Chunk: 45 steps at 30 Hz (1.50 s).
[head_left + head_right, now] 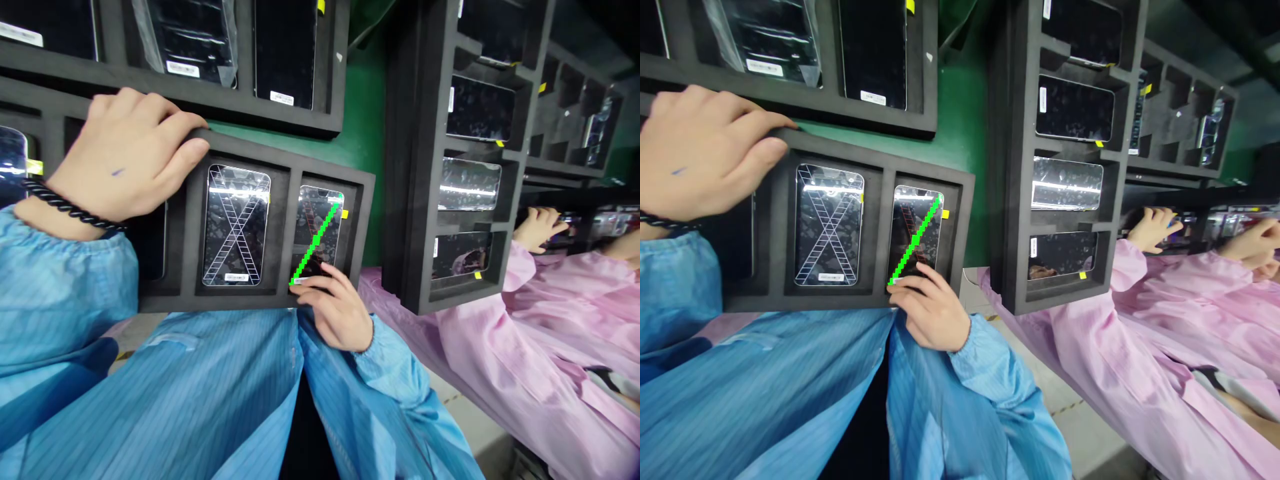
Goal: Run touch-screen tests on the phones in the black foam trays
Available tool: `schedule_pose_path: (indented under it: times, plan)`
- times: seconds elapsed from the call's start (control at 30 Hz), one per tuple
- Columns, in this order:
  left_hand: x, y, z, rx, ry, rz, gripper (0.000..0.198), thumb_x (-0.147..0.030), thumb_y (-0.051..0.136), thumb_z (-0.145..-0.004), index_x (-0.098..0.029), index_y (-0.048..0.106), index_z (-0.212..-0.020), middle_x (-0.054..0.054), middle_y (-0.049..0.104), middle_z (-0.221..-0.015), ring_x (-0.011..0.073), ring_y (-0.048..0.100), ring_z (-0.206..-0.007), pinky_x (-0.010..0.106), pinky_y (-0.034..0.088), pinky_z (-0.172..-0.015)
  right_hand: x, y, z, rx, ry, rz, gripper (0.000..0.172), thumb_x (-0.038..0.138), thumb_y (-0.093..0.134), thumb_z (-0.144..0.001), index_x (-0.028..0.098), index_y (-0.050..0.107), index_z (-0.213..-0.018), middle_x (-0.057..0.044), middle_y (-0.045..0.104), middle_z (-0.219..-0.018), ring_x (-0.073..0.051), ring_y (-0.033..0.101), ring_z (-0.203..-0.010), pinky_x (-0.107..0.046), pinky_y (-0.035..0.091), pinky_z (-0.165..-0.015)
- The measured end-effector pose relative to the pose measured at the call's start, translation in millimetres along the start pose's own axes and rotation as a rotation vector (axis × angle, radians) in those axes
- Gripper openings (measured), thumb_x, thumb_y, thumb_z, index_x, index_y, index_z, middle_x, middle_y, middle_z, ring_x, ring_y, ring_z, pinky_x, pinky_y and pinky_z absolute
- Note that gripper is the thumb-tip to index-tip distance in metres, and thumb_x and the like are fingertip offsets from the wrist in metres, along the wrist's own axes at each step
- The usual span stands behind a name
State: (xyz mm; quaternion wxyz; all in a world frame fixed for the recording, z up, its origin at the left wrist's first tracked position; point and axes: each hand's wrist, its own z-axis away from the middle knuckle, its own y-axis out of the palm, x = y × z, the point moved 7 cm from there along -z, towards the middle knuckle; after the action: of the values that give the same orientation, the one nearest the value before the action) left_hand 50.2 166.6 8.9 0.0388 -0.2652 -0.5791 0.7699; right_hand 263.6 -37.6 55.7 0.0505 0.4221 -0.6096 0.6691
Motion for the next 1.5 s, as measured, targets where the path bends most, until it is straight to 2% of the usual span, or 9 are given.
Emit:
schedule_pose_path:
  times: [0.1,0.17,0.37,0.6,0.83,1.0,1.23,1.5]
  plan:
    - [1,0.7,0,-0.011,0.009,-0.011,0.077,-0.060,0.009,-0.100,-0.012,0.054,-0.140,0.014,0.055,-0.132,0.0449,0.042,-0.136,0.064,0.030,-0.110,-27,-22,-17,-0.144,0.123,0.037,0.036,0.006,0.040,-0.090,0.024,0.058,-0.116,-0.004,0.076,-0.115,-0.020,0.067,-0.113,-0.052,0.043,-0.119]
    - [1,1.7,-1,-0.018,0.021,-0.027,0.080,-0.061,0.006,-0.100,-0.011,0.055,-0.139,0.016,0.056,-0.131,0.0463,0.044,-0.135,0.066,0.033,-0.108,-44,-31,-33,-0.196,0.169,0.103,0.039,0.006,0.040,-0.091,0.023,0.057,-0.121,-0.004,0.074,-0.118,-0.022,0.065,-0.118,-0.055,0.040,-0.121]
    - [2,4.8,-3,-0.033,0.061,-0.117,0.092,-0.064,-0.006,-0.098,-0.010,0.057,-0.137,0.019,0.059,-0.126,0.0442,0.052,-0.128,0.061,0.041,-0.105,-62,-25,-72,-0.145,0.139,0.244,0.051,0.003,0.038,-0.084,0.021,0.054,-0.129,-0.005,0.071,-0.123,-0.023,0.059,-0.127,-0.056,0.028,-0.128]
    - [-1,5.2,-3,-0.043,0.074,-0.178,0.101,-0.066,-0.016,-0.094,-0.008,0.056,-0.138,0.019,0.059,-0.125,0.0418,0.055,-0.123,0.057,0.044,-0.104,-62,-12,-82,-0.065,0.133,0.333,0.058,0.003,0.036,-0.084,0.015,0.050,-0.139,-0.007,0.069,-0.128,-0.024,0.054,-0.132,-0.057,0.025,-0.129]
    - [1,5.2,-3,-0.026,0.060,-0.170,0.095,-0.062,-0.012,-0.097,-0.009,0.055,-0.138,0.019,0.058,-0.125,0.0414,0.053,-0.125,0.058,0.042,-0.104,-51,-9,-60,-0.049,0.138,0.397,0.062,0.002,0.037,-0.085,0.013,0.049,-0.145,-0.007,0.073,-0.118,-0.024,0.057,-0.128,-0.055,0.026,-0.128]
    - [0,4.3,-2,-0.013,0.039,-0.144,0.090,-0.060,-0.007,-0.098,-0.009,0.054,-0.140,0.019,0.057,-0.127,0.0428,0.050,-0.130,0.060,0.039,-0.108,-40,-7,-34,-0.036,0.155,0.405,0.061,0.000,0.038,-0.083,0.013,0.053,-0.140,-0.007,0.073,-0.124,-0.023,0.058,-0.126,-0.055,0.028,-0.128]
    - [0,2.4,0,0.004,0.016,-0.074,0.082,-0.057,0.000,-0.100,-0.010,0.053,-0.140,0.019,0.055,-0.134,0.0463,0.043,-0.136,0.064,0.033,-0.110,-27,-5,-7,0.010,0.191,0.383,0.062,-0.001,0.038,-0.083,0.013,0.051,-0.143,-0.006,0.073,-0.127,-0.023,0.058,-0.128,-0.056,0.027,-0.128]
    - [6,4.2,-1,-0.002,0.033,-0.061,0.070,-0.055,0.010,-0.100,-0.017,0.053,-0.140,0.014,0.054,-0.137,0.0421,0.043,-0.136,0.059,0.031,-0.110,-13,-8,18,0.021,0.244,0.381,0.062,-0.002,0.037,-0.082,0.016,0.055,-0.139,-0.007,0.075,-0.124,-0.022,0.063,-0.125,-0.055,0.032,-0.127]
